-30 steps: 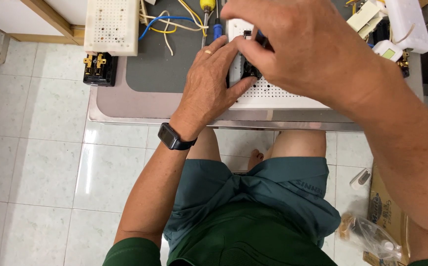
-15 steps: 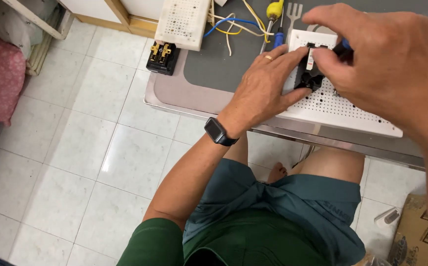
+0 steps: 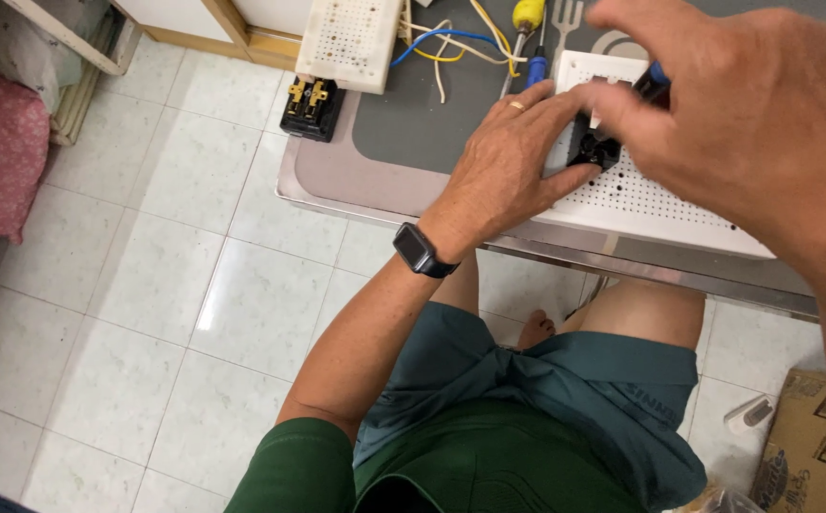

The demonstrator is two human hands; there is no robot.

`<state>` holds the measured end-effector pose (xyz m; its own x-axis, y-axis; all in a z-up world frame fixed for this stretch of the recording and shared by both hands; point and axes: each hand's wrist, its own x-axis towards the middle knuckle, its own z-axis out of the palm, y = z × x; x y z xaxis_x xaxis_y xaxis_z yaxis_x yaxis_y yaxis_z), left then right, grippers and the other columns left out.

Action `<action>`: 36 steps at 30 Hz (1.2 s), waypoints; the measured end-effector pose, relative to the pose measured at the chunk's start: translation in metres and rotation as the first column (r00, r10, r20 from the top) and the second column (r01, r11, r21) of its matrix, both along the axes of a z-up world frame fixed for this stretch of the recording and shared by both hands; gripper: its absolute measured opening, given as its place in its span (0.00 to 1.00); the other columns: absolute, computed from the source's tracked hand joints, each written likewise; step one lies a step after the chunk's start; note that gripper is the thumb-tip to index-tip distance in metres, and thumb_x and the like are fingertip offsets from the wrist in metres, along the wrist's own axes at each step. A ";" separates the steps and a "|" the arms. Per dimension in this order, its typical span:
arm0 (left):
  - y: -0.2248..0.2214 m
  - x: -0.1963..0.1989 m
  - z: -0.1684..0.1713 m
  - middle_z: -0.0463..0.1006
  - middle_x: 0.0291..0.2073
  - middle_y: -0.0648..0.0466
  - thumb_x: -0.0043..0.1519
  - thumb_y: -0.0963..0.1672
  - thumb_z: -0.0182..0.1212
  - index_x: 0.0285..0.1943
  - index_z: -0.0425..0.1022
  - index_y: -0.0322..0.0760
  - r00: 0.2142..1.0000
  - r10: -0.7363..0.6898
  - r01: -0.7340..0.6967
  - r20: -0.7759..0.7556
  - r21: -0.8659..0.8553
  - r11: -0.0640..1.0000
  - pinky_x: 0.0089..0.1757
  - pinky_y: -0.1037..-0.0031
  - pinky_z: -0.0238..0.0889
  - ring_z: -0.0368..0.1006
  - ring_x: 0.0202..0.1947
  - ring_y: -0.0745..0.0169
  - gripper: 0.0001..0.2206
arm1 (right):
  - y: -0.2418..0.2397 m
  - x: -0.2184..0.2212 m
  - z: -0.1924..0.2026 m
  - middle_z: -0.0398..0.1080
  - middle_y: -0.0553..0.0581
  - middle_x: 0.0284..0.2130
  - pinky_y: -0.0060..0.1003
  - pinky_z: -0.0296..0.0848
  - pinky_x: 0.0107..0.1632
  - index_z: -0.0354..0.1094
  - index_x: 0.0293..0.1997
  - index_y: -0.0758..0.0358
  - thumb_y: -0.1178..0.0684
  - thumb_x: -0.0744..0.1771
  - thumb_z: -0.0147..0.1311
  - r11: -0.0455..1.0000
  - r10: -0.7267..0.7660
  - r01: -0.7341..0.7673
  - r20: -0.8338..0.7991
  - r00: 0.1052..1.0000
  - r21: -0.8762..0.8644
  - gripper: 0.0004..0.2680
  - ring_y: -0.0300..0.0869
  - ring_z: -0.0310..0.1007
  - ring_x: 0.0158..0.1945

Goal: Installing a circuit breaker switch onto a perforated board and tightening the terminal screws with a screwdriver.

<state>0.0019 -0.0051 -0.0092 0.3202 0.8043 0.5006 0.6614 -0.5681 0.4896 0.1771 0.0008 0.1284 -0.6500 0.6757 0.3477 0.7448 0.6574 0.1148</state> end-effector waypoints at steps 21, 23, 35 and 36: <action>-0.001 0.000 0.009 0.70 0.64 0.49 0.64 0.50 0.68 0.70 0.53 0.41 0.999 -0.043 0.043 0.005 -0.005 0.999 0.61 0.51 0.58 0.60 0.68 0.38 0.32 | 0.010 0.008 0.006 0.75 0.60 0.40 0.43 0.71 0.37 0.72 0.61 0.67 0.62 0.71 0.55 0.958 0.268 -0.274 -0.081 0.960 -0.080 0.11 0.47 0.73 0.34; 0.000 0.002 0.010 0.71 0.63 0.48 0.62 0.50 0.69 0.69 0.56 0.38 0.999 -0.048 0.048 0.003 0.004 0.999 0.60 0.54 0.58 0.61 0.67 0.38 0.31 | 0.008 0.007 0.012 0.74 0.58 0.39 0.42 0.68 0.41 0.74 0.57 0.69 0.62 0.72 0.59 0.959 0.280 -0.283 -0.100 0.955 -0.012 0.08 0.47 0.73 0.39; -0.001 0.005 0.016 0.69 0.64 0.49 0.64 0.50 0.65 0.70 0.55 0.37 0.999 -0.053 0.052 -0.013 -0.061 0.997 0.59 0.51 0.56 0.58 0.67 0.36 0.30 | 0.009 0.014 0.013 0.65 0.64 0.37 0.42 0.55 0.31 0.70 0.53 0.75 0.70 0.69 0.51 0.944 0.319 -0.330 -0.202 0.926 -0.020 0.08 0.46 0.53 0.24; 0.000 0.005 0.014 0.69 0.63 0.48 0.64 0.50 0.66 0.70 0.55 0.36 0.999 -0.051 0.050 -0.011 -0.042 0.998 0.59 0.51 0.57 0.59 0.67 0.35 0.30 | 0.007 0.011 0.017 0.67 0.63 0.38 0.41 0.58 0.32 0.69 0.53 0.73 0.70 0.66 0.47 0.923 0.306 -0.355 -0.280 0.910 -0.145 0.11 0.46 0.59 0.28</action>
